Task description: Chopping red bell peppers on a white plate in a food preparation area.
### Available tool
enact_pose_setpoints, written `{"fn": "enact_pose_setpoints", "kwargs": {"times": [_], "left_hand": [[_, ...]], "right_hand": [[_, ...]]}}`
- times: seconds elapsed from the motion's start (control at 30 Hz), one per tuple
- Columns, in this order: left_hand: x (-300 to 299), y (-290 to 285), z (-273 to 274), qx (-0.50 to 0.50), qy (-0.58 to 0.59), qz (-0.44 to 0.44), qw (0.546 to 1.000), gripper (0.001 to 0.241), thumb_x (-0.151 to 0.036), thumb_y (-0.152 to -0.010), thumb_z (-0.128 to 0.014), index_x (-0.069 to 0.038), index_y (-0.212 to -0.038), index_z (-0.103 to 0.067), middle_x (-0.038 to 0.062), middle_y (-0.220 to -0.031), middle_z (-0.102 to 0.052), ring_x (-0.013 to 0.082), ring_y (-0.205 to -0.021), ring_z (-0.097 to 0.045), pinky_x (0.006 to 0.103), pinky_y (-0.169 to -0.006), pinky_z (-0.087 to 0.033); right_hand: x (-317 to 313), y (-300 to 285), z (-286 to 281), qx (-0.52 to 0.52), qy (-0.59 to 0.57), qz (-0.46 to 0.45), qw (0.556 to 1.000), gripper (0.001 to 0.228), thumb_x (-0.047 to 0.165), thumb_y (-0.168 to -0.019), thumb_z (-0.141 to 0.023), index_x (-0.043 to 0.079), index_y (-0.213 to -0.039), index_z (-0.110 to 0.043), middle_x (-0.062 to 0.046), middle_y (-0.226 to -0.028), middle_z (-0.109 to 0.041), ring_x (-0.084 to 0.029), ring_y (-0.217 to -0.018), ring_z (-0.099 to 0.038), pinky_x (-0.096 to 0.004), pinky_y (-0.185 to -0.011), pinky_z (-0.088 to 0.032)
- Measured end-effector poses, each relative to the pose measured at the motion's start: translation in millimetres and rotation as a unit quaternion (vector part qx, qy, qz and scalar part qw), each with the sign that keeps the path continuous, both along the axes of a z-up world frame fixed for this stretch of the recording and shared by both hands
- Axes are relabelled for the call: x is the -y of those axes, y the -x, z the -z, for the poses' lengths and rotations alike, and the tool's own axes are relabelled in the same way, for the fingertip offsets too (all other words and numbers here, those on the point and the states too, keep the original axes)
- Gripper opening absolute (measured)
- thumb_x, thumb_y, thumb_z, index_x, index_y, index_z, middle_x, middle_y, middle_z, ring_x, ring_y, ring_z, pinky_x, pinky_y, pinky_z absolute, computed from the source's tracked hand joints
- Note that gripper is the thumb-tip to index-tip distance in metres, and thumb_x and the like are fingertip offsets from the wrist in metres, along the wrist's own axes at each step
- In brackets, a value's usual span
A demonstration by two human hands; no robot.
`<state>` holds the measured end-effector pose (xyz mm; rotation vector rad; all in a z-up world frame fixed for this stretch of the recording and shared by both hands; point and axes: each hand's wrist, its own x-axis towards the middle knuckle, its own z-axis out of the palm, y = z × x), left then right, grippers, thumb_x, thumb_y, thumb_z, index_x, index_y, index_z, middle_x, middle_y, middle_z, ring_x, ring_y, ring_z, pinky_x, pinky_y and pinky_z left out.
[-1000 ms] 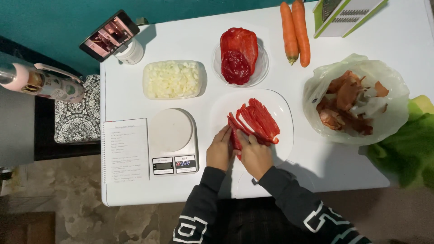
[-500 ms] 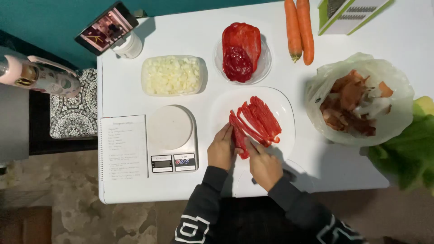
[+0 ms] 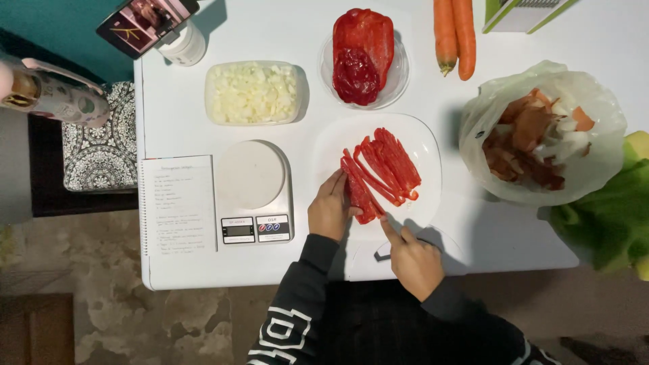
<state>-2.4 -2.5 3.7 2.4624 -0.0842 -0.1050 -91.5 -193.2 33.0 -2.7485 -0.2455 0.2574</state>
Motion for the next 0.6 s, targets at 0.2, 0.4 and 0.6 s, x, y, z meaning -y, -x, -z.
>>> {"fn": "enact_pose_setpoints", "kwargs": {"times": [0.2, 0.4, 0.6], "left_hand": [[1, -2, 1, 0.008, 0.000, -0.009, 1.000, 0.097, -0.023, -0.049, -0.095, -0.004, -0.138, -0.059, 0.006, -0.143, -0.059, 0.0265, -0.124, -0.061, 0.0353, -0.095, -0.054], [-2, 0, 4, 0.025, 0.001, 0.005, 1.000, 0.094, -0.022, -0.055, -0.094, -0.003, -0.139, -0.058, 0.006, -0.145, -0.059, 0.0263, -0.127, -0.060, 0.0345, -0.097, -0.055], [-1, -3, 5, -0.002, 0.020, -0.009, 1.000, 0.096, -0.020, -0.051, -0.094, -0.005, -0.139, -0.059, 0.006, -0.145, -0.058, 0.0258, -0.124, -0.061, 0.0347, -0.096, -0.054]], "right_hand": [[11, 15, 8, 0.027, 0.024, -0.017, 0.999, 0.067, 0.005, -0.082, -0.060, 0.016, -0.147, -0.055, -0.013, -0.095, -0.067, -0.036, -0.054, -0.068, -0.047, -0.054, -0.058], [15, 17, 4, 0.006, 0.016, -0.019, 1.000, 0.062, 0.008, -0.085, -0.060, 0.015, -0.146, -0.055, -0.016, -0.094, -0.066, -0.036, -0.058, -0.069, -0.047, -0.056, -0.059], [24, 25, -22, -0.077, 0.060, 0.012, 0.995, 0.065, 0.010, -0.079, -0.063, 0.023, -0.142, -0.062, -0.012, -0.102, -0.070, -0.038, -0.066, -0.071, -0.050, -0.063, -0.060]]}}
